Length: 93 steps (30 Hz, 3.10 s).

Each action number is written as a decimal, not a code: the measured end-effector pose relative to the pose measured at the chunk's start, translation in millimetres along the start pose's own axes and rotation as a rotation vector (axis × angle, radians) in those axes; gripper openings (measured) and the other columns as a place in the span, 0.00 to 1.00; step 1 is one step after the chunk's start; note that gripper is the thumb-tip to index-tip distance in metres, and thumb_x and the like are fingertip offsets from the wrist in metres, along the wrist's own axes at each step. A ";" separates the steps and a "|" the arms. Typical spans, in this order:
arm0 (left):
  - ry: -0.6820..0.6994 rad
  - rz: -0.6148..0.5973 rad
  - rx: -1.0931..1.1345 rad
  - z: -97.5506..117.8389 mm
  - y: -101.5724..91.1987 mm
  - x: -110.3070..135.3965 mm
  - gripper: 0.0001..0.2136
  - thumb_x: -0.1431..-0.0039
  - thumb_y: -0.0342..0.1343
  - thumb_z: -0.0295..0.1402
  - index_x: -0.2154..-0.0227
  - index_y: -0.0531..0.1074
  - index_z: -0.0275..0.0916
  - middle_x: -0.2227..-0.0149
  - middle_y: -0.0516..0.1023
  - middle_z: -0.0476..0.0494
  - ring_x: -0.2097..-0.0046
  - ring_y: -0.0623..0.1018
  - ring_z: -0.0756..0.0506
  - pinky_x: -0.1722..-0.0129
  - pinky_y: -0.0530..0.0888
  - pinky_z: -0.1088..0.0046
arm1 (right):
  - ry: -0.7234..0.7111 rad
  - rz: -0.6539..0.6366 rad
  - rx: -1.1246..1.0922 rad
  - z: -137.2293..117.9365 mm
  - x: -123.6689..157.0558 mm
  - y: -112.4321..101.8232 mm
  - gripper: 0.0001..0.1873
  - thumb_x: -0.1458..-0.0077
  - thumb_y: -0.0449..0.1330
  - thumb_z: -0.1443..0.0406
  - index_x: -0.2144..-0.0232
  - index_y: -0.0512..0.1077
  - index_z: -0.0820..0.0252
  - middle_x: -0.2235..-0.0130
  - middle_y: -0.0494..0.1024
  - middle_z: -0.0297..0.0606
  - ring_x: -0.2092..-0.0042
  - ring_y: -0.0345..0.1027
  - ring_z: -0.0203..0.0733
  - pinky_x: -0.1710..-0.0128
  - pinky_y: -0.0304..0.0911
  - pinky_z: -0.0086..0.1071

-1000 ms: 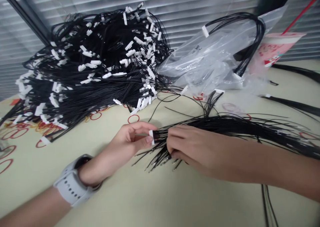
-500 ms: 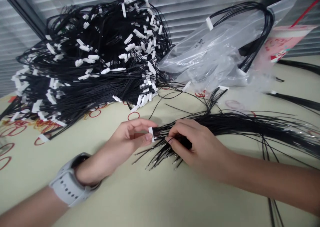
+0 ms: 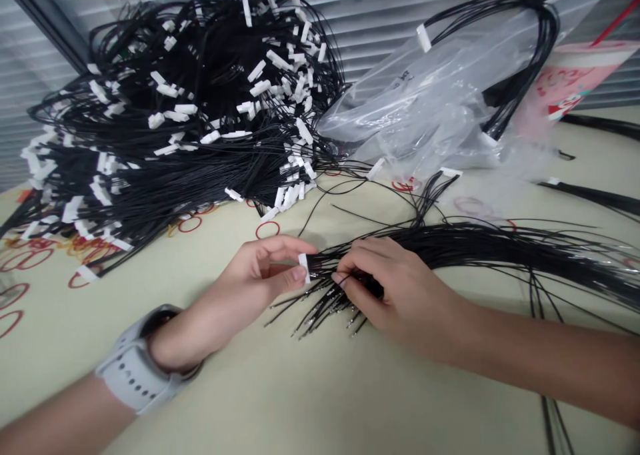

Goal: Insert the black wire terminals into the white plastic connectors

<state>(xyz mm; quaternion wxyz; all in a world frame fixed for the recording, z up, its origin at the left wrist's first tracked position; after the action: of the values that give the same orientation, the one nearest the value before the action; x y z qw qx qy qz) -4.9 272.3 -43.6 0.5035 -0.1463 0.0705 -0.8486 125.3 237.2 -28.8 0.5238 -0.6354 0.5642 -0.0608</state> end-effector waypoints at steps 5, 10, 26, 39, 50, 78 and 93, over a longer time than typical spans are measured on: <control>0.018 0.024 -0.011 1.0 -1.6 -0.6 0.12 0.49 0.56 0.31 0.61 0.68 0.36 0.67 0.69 0.47 0.67 0.68 0.56 0.69 0.65 0.85 | -0.025 0.023 0.011 -1.7 0.8 -1.2 0.07 0.47 0.49 0.70 0.74 0.65 0.63 0.72 0.67 0.31 0.67 0.56 0.28 0.63 0.50 0.25; 0.012 0.023 -0.001 2.0 -0.6 0.0 0.12 0.50 0.57 0.29 0.61 0.68 0.34 0.68 0.70 0.47 0.67 0.70 0.56 0.69 0.66 0.86 | -0.041 0.036 0.011 -1.7 0.8 -2.0 0.06 0.48 0.50 0.70 0.75 0.65 0.64 0.73 0.66 0.31 0.69 0.55 0.27 0.64 0.50 0.24; 0.039 0.018 -0.048 1.4 1.8 0.5 0.12 0.50 0.56 0.31 0.62 0.67 0.35 0.72 0.68 0.49 0.71 0.66 0.56 0.73 0.62 0.85 | -0.048 0.034 0.012 -4.6 1.4 -1.8 0.06 0.48 0.50 0.69 0.74 0.66 0.63 0.73 0.67 0.29 0.69 0.55 0.26 0.65 0.47 0.25; 0.034 0.005 -0.024 -0.9 8.1 3.4 0.13 0.50 0.56 0.34 0.61 0.67 0.36 0.74 0.67 0.50 0.72 0.64 0.56 0.73 0.60 0.83 | -0.068 0.050 -0.013 -2.2 -0.1 5.4 0.06 0.46 0.48 0.68 0.71 0.65 0.62 0.71 0.67 0.29 0.68 0.56 0.27 0.65 0.46 0.26; -0.031 0.037 0.131 4.2 3.6 4.2 0.14 0.53 0.58 0.32 0.64 0.65 0.32 0.66 0.70 0.45 0.67 0.68 0.54 0.67 0.64 0.79 | -0.058 -0.029 -0.059 -4.7 -0.4 9.3 0.04 0.48 0.50 0.72 0.68 0.62 0.61 0.67 0.66 0.32 0.65 0.56 0.30 0.63 0.51 0.25; 0.202 0.061 -0.048 72.1 10.6 -10.8 0.14 0.49 0.54 0.41 0.69 0.65 0.32 0.74 0.62 0.50 0.71 0.63 0.55 0.70 0.64 0.81 | 0.174 -0.256 -0.366 16.4 -43.5 -40.3 0.13 0.53 0.56 0.59 0.70 0.65 0.66 0.74 0.62 0.30 0.73 0.53 0.23 0.74 0.49 0.18; 0.129 0.131 0.002 81.0 10.0 -35.7 0.15 0.53 0.58 0.41 0.73 0.65 0.32 0.75 0.66 0.50 0.71 0.69 0.55 0.66 0.71 0.81 | 0.174 -0.090 -0.435 22.6 -16.1 -69.1 0.08 0.49 0.53 0.65 0.71 0.68 0.65 0.72 0.67 0.32 0.71 0.57 0.24 0.70 0.53 0.19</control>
<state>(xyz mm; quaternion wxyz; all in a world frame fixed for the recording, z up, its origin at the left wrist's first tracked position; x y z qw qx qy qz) 45.4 300.9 24.2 0.5525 -0.0861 0.1115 -0.8215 179.8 250.4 20.2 0.3206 -0.7503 0.5780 -0.0158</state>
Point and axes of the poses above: each hand's wrist, its own x-axis away from the middle knuckle, its own y-axis out of the palm, z = x × y, the point moved 7 cm from there along -x, towards the middle knuckle
